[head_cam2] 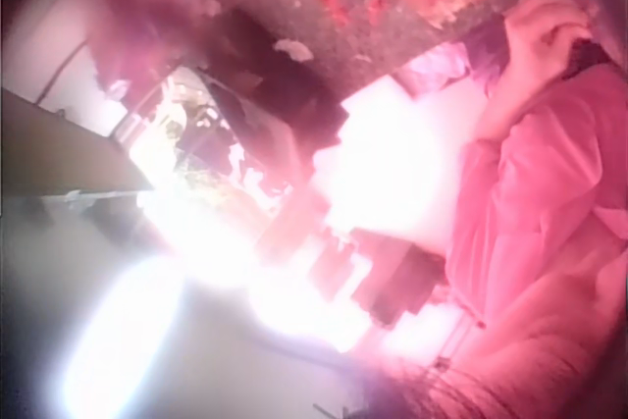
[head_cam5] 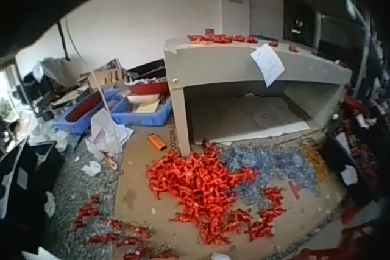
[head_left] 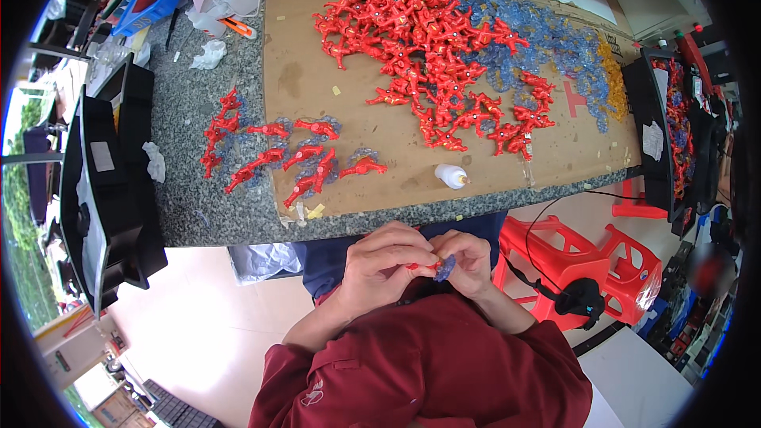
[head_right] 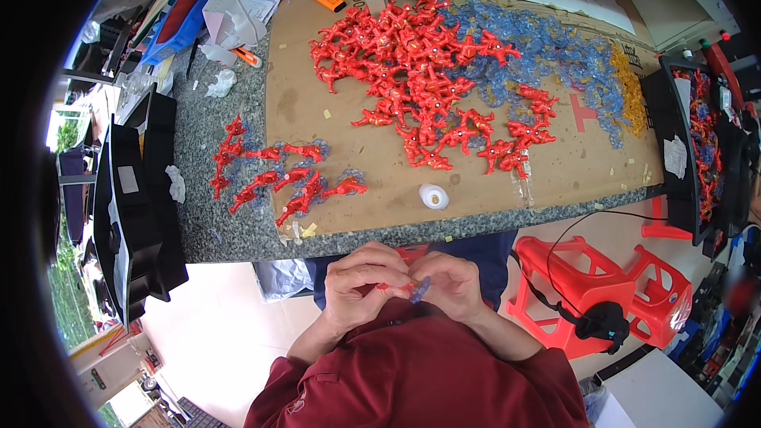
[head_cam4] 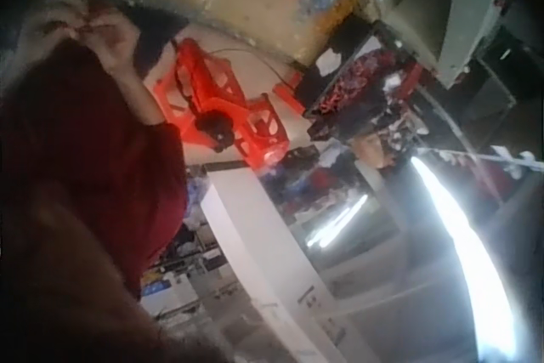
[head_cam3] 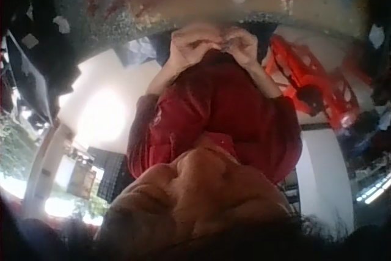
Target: The person glues small red plastic toy figurine parts together using a glue bottle.
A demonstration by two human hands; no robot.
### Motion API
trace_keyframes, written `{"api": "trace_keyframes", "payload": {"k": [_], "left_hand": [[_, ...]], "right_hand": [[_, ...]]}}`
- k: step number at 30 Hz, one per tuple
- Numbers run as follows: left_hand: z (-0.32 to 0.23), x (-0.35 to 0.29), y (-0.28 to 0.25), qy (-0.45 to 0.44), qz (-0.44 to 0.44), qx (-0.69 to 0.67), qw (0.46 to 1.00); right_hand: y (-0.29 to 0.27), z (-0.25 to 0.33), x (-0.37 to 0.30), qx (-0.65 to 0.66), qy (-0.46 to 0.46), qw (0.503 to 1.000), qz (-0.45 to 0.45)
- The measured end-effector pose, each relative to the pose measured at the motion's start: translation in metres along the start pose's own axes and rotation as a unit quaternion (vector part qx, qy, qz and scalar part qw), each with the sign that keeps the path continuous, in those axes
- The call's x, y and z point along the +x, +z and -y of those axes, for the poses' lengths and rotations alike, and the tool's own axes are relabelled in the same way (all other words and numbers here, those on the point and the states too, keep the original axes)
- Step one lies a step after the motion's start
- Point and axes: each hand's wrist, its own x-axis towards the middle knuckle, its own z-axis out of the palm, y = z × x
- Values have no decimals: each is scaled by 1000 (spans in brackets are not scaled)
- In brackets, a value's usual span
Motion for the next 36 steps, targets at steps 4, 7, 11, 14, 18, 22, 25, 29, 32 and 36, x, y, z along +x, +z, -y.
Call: {"api": "trace_keyframes", "payload": {"k": [4,7,11,14,18,22,25,29,32,36], "left_hand": [[6,-2,-6,9,11,10,1000],[11,-2,-8,11,9,-6,1000],[10,-1,-9,5,1,-14,1000],[9,-2,-9,-7,-10,-5,1000],[10,-1,-9,9,-5,31,999],[11,-2,-8,36,-9,86,996],[12,-4,-8,48,-8,80,996],[11,-4,-8,58,-20,63,996],[11,-4,-8,59,-19,65,996],[7,-3,-12,47,-17,63,997]], "right_hand": [[0,1,0,13,17,1000,13],[4,6,7,28,25,999,22],[-3,1,12,31,9,999,44],[-4,1,16,72,10,997,41],[-2,0,17,29,9,999,28],[-3,1,15,6,13,1000,15],[-1,1,16,9,5,1000,20],[0,2,18,4,-7,1000,28],[1,2,19,9,-9,1000,27],[4,5,20,16,15,999,34]]}}
